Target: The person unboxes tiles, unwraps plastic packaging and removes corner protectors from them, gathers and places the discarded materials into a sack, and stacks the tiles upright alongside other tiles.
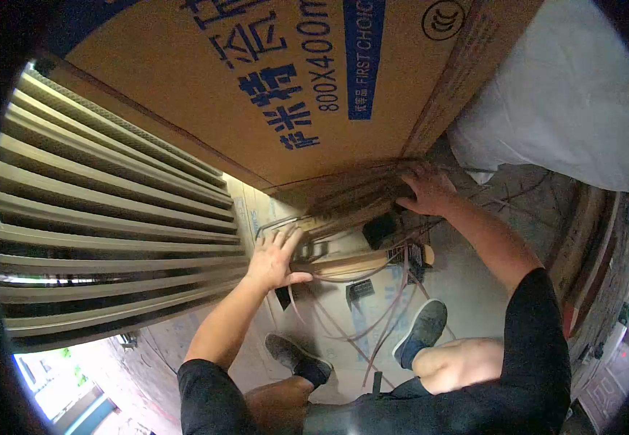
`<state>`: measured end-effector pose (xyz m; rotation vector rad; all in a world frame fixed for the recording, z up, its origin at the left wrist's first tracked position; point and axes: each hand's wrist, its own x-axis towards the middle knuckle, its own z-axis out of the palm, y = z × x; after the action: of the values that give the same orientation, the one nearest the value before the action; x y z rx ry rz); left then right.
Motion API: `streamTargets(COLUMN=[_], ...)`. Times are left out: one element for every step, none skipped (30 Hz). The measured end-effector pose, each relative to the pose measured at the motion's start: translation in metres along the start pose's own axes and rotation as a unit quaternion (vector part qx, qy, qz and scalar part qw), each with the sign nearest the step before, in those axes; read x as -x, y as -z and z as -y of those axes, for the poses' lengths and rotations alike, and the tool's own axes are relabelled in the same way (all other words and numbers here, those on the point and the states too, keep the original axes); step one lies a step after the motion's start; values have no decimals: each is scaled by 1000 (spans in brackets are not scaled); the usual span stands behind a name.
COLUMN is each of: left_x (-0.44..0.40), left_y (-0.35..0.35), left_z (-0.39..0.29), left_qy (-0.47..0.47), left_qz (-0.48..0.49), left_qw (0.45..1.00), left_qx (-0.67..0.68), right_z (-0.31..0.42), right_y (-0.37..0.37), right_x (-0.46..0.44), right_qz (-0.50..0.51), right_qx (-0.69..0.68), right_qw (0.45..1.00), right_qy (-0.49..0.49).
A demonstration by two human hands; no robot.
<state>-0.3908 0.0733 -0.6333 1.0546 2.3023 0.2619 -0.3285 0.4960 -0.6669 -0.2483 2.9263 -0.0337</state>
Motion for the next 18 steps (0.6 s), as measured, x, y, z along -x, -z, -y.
streamTargets(left_x=[-2,-2,4,4,5,9,12,16,20,19,16,10,3,-3,-10,-16,-20,-25], left_y=[-3,-6,-13,-10,-14,-20,-27,-45,-62,-73,-77,-79,-74,-73,-73,-74,-75,-84], left_z=[7,14,16,10,6,-1,-8,-13,-16,-17,-21,-20,-19,-18,-17,-17,-19,-16], left_qy=[3,36,68,81,88,74,60,54,67,80,92,92,157,222,222,240,257,265], left_qz=[3,32,66,123,124,151,178,163,143,112,79,79,67,57,60,50,41,24], left_qw=[1000,996,985,977,976,968,958,957,967,967,966,965,971,968,968,963,958,952], left_qx=[3,-71,-142,-157,-153,-186,-219,-233,-198,-214,-230,-231,-166,-98,-96,-111,-125,-152], right_z=[1,1,4,10,16,27,38,50,65,73,74,74,75,78,79,85,95,106], right_y=[-7,-12,-18,-16,-9,-2,0,1,1,-2,-14,-32,-44,-33,-19,-9,-8,-5], right_x=[-10,-13,-10,-12,-13,-6,-4,-12,-20,-25,-28,-37,-38,-30,-19,-6,15,39], right_qz=[-16,-11,100,209,212,206,195,200,148,95,98,149,200,203,257,311,316,318], right_qx=[0,-5,-100,-187,-186,-119,-52,-55,-57,-59,-63,-54,-47,-50,-98,-145,-146,-171], right_qw=[999,999,990,958,958,971,975,974,976,973,972,973,970,969,956,936,934,929], right_qy=[29,32,-14,-56,-49,20,89,93,150,204,204,169,131,130,107,84,84,83])
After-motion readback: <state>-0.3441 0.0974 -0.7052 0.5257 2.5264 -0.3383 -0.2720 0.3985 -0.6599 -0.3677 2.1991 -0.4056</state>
